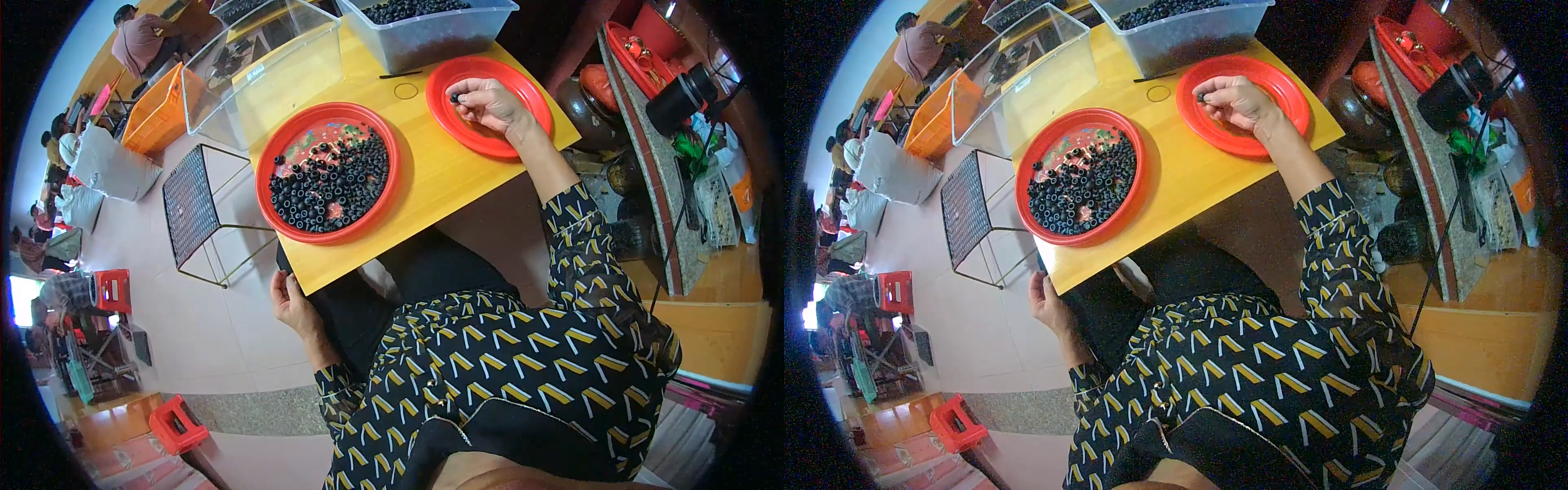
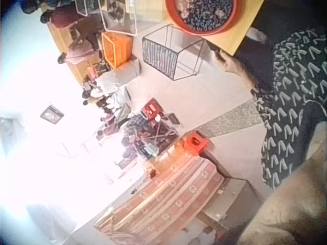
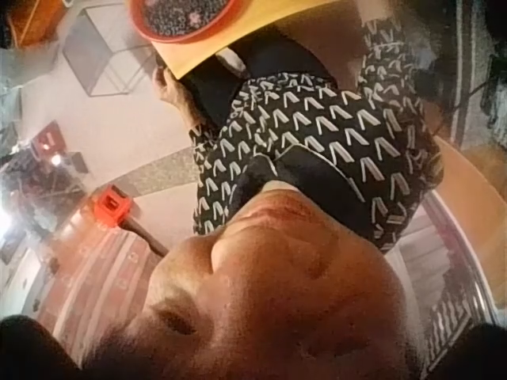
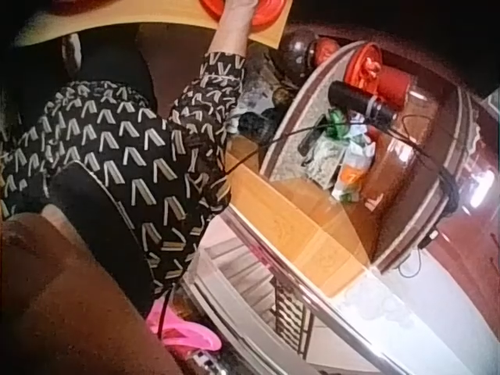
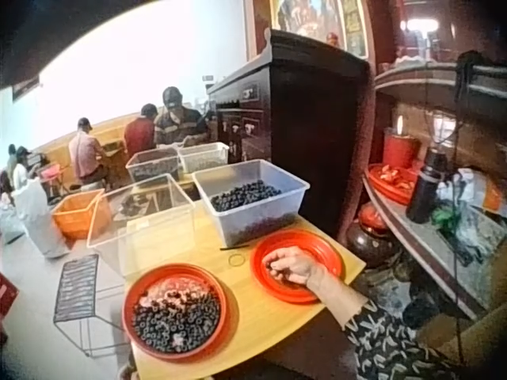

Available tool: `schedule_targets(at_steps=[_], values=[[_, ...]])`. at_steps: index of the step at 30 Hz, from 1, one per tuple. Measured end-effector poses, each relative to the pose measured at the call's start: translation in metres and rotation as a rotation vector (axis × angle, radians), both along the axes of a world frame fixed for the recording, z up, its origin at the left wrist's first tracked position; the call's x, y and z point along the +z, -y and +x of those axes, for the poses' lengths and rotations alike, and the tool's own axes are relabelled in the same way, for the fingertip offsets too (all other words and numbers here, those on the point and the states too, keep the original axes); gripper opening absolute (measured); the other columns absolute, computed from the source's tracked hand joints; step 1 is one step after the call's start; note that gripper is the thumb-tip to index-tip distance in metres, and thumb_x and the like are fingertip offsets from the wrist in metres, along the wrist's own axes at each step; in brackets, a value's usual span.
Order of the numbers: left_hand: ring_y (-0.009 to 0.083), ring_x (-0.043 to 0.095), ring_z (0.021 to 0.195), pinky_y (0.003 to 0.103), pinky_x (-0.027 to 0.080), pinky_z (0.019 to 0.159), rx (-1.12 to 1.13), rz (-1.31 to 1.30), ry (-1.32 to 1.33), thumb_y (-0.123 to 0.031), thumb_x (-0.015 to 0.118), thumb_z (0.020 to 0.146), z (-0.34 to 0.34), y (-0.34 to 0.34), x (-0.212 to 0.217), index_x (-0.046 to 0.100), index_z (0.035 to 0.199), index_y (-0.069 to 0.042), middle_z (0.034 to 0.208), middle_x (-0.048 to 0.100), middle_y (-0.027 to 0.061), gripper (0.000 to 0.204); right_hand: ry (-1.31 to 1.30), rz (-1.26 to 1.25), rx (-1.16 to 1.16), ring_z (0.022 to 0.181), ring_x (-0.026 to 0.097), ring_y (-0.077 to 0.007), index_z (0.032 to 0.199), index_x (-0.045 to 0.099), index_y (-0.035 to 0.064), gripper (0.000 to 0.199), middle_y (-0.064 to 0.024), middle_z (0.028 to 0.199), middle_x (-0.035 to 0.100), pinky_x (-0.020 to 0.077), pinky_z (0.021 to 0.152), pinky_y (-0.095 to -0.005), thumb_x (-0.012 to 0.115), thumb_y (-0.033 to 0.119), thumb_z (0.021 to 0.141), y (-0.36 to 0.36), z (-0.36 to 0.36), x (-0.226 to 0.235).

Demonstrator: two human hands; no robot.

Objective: The person assembles small components by hand, taking pieces from a plate, fitting them together, and sorting them.

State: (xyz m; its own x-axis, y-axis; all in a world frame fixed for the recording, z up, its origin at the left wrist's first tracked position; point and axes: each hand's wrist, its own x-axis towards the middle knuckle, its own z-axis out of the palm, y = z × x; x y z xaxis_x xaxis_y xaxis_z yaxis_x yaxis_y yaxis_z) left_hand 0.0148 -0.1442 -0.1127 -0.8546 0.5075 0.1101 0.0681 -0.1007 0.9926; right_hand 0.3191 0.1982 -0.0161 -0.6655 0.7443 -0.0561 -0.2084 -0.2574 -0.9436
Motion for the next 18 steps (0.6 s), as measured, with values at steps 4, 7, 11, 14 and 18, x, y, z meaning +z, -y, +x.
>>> schedule_targets(at_steps=[4,7,11,14,18], values=[[0.0147,0.053,0.088,0.026,0.043,0.079,0.172,0.052,-0.013,0.001,0.052,0.082,0.016,-0.002,0.030,0.051,0.106,0.004,0.098,0.055,0.0092,0.025,0.008,0.041,0.059,0.062,0.052,-0.0084,0.097,0.057,-0.0024,0.019,-0.0040,0.076,0.056,0.0406,0.053,-0.0195,0.053,0.003,0.078,0.038,-0.013,0.019],[0.0156,0.052,0.088,0.026,0.043,0.079,0.027,0.123,-0.250,0.003,0.053,0.080,0.054,-0.012,0.085,0.053,0.101,0.005,0.098,0.054,0.0104,0.021,0.001,0.079,0.133,0.062,0.051,-0.0073,0.097,0.056,-0.0024,0.020,-0.0036,0.076,0.056,0.0397,0.054,-0.0188,0.054,0.005,0.078,0.094,-0.038,0.040],[0.0137,0.051,0.073,0.024,0.042,0.065,-0.367,0.224,-0.445,0.006,0.059,0.073,0.092,-0.042,0.119,0.053,0.100,0.004,0.095,0.053,0.0116,0.027,-0.116,0.011,0.268,0.064,0.050,-0.0070,0.096,0.053,-0.0021,0.022,-0.0037,0.080,0.054,0.0391,0.055,-0.0182,0.058,0.008,0.078,0.156,-0.070,0.040],[0.0132,0.050,0.069,0.023,0.041,0.061,-0.368,0.260,-0.432,0.005,0.064,0.068,0.099,-0.052,0.112,0.053,0.098,0.003,0.093,0.052,0.0116,0.032,-0.130,-0.096,0.321,0.064,0.049,-0.0071,0.093,0.051,-0.0020,0.018,-0.0039,0.079,0.053,0.0397,0.056,-0.0184,0.058,0.007,0.078,0.179,-0.085,0.038],[0.0133,0.049,0.068,0.023,0.041,0.060,-0.384,0.242,-0.380,0.004,0.065,0.068,0.097,-0.045,0.103,0.053,0.096,0.002,0.088,0.052,0.0098,0.030,-0.143,-0.140,0.346,0.065,0.049,-0.0071,0.094,0.051,-0.0018,0.018,-0.0043,0.080,0.054,0.0398,0.056,-0.0181,0.057,0.005,0.079,0.192,-0.093,0.034]])
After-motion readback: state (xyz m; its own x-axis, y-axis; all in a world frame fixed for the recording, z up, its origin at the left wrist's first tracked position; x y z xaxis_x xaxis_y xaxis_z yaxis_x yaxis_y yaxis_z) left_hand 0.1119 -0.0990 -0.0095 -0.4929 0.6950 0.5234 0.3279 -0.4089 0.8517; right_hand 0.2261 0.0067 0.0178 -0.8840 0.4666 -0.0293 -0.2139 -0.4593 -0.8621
